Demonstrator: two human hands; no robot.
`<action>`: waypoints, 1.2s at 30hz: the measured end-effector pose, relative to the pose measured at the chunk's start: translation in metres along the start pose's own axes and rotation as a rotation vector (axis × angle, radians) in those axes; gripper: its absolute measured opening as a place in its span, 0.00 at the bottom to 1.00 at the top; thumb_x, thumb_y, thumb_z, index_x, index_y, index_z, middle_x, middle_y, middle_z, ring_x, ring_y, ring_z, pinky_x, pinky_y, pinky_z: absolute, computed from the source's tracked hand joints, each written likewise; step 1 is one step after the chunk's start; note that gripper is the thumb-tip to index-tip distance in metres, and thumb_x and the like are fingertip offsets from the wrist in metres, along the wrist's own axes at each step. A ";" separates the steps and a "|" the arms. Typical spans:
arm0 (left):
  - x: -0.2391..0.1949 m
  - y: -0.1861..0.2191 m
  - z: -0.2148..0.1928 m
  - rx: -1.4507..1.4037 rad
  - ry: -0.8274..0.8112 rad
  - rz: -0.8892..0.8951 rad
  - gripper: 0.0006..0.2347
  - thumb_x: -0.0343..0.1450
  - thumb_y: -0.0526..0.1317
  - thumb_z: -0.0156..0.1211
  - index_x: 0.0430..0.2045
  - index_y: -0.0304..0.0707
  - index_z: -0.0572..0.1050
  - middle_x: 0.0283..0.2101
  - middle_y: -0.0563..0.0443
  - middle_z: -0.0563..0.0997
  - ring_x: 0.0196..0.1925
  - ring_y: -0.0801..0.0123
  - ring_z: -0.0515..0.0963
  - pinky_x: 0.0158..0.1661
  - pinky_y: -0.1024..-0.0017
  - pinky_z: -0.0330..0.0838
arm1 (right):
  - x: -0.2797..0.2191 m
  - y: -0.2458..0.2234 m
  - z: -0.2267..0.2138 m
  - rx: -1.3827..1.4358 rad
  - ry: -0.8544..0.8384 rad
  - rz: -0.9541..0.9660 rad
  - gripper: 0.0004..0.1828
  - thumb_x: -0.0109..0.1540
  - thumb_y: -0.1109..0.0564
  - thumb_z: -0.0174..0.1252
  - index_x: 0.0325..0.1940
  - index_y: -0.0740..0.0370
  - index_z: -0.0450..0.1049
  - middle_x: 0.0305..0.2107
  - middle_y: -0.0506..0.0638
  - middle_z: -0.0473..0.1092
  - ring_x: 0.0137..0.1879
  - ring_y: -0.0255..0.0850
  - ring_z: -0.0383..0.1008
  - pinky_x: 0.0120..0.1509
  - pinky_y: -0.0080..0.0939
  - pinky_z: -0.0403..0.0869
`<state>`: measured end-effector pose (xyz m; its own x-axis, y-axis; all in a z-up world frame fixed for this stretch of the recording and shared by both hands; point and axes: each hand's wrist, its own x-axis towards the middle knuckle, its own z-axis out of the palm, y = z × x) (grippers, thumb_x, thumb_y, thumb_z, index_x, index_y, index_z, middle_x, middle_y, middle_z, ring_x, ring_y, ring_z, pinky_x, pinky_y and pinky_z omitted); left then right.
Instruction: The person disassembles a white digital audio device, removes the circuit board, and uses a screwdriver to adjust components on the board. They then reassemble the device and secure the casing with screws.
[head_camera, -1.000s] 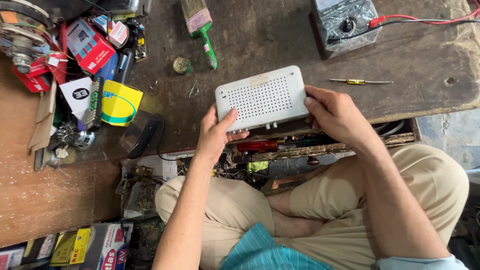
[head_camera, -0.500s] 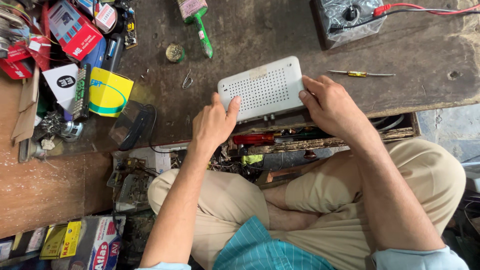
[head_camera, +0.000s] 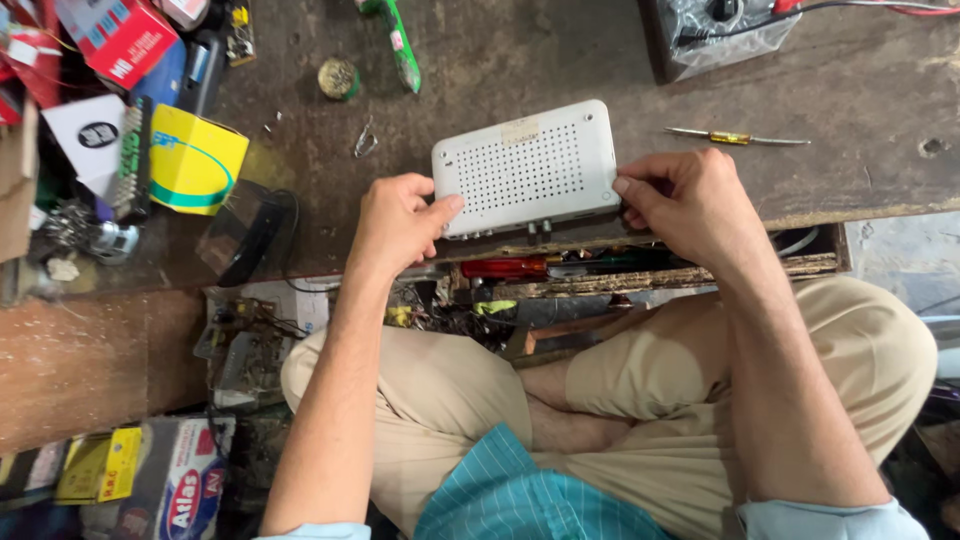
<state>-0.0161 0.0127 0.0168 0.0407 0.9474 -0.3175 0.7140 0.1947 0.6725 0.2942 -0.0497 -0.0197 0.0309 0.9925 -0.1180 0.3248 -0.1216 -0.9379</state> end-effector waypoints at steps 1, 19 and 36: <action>0.000 -0.003 0.002 -0.011 0.004 0.029 0.12 0.68 0.41 0.69 0.37 0.28 0.82 0.21 0.49 0.83 0.15 0.77 0.76 0.15 0.75 0.67 | 0.001 0.000 0.001 -0.016 -0.005 -0.010 0.10 0.65 0.59 0.62 0.48 0.67 0.81 0.28 0.52 0.79 0.32 0.32 0.78 0.37 0.33 0.77; 0.010 -0.103 -0.025 -0.069 0.695 0.350 0.05 0.67 0.35 0.69 0.31 0.32 0.80 0.28 0.43 0.85 0.29 0.62 0.85 0.32 0.65 0.76 | -0.022 0.019 -0.027 -0.695 0.427 -0.278 0.16 0.67 0.55 0.70 0.57 0.65 0.80 0.53 0.64 0.70 0.59 0.62 0.71 0.63 0.58 0.70; 0.211 -0.185 -0.117 0.232 0.948 0.135 0.04 0.63 0.30 0.68 0.27 0.32 0.79 0.30 0.36 0.84 0.37 0.46 0.85 0.38 0.57 0.79 | 0.002 0.086 -0.011 -0.646 0.673 -0.322 0.03 0.70 0.63 0.59 0.47 0.64 0.74 0.43 0.52 0.73 0.47 0.45 0.69 0.61 0.48 0.68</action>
<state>-0.2213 0.2060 -0.0968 -0.3732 0.7889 0.4882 0.8682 0.1114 0.4836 0.3331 -0.0585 -0.0967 0.3170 0.7998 0.5097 0.8597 -0.0154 -0.5106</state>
